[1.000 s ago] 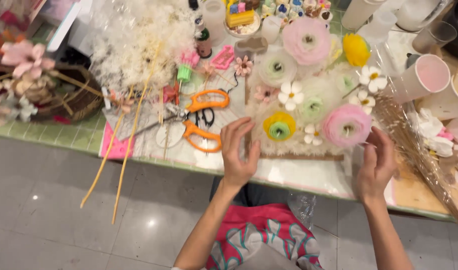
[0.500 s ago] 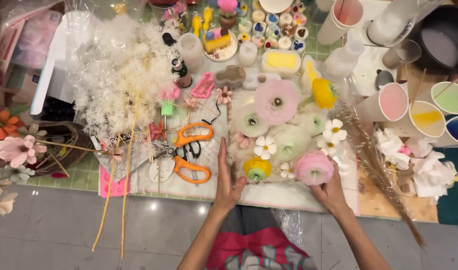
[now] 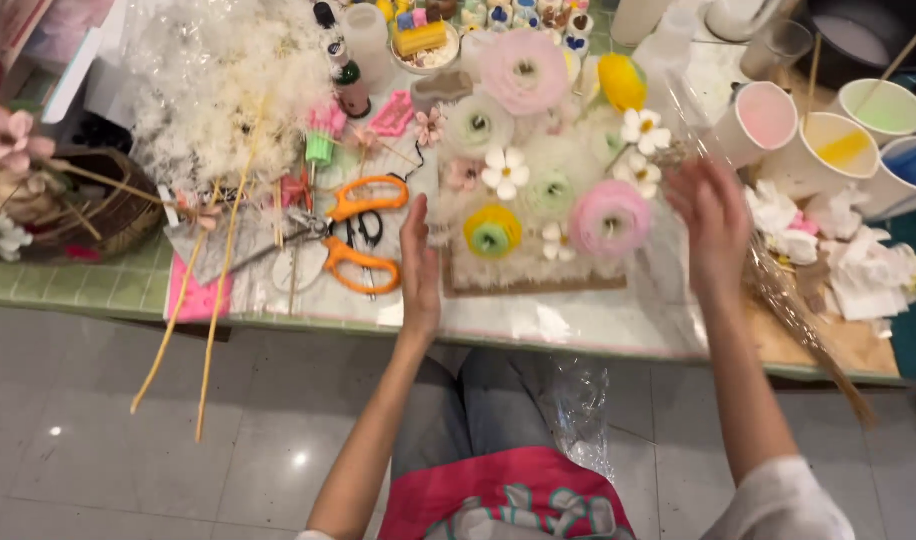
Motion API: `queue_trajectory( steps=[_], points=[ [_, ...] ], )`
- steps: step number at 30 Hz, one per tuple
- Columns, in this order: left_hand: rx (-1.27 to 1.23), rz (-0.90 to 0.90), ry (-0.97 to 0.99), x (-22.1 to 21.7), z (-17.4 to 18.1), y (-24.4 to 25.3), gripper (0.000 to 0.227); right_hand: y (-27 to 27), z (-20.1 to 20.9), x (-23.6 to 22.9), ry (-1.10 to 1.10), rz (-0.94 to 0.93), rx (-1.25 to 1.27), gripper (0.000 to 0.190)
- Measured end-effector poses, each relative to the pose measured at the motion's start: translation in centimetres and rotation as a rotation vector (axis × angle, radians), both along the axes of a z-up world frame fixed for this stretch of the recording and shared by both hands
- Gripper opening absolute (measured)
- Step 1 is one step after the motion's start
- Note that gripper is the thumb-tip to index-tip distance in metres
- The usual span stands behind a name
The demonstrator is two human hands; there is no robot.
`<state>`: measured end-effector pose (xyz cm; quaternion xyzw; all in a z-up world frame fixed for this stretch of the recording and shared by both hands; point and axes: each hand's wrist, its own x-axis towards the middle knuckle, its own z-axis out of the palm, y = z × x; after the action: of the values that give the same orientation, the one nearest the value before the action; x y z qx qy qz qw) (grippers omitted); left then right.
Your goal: Creating a decorative arrangement using artificial flowers and a fluffy base.
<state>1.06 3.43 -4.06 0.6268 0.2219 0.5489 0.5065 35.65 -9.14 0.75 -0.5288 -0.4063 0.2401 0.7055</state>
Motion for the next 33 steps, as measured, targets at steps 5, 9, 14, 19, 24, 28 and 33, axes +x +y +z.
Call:
queue_trajectory(
  steps=[5,9,14,19,24,28,33],
  points=[
    [-0.016,0.027,-0.01,0.1,1.2,0.0,0.073,9.1,4.7,5.2,0.172,0.195,-0.063,0.05],
    [-0.06,0.038,0.004,0.0,-0.1,-0.4,0.066,11.2,6.5,5.5,0.157,0.259,-0.251,0.047],
    [-0.048,0.071,0.039,-0.1,1.1,-0.6,0.061,11.2,9.1,4.4,0.016,0.287,-0.333,0.044],
    [-0.046,0.093,0.064,0.0,1.1,-0.1,0.057,11.1,9.6,3.6,-0.062,0.332,-0.368,0.044],
    [-0.03,0.105,0.061,0.0,0.9,0.0,0.056,11.0,9.9,2.2,-0.104,0.382,-0.382,0.039],
    [-0.042,0.106,0.071,0.1,1.0,-0.1,0.057,11.7,9.5,2.2,-0.125,0.365,-0.373,0.034],
    [-0.046,0.108,0.074,0.1,0.8,0.0,0.056,12.5,10.3,1.2,-0.18,0.26,-0.348,0.037]
  ],
)
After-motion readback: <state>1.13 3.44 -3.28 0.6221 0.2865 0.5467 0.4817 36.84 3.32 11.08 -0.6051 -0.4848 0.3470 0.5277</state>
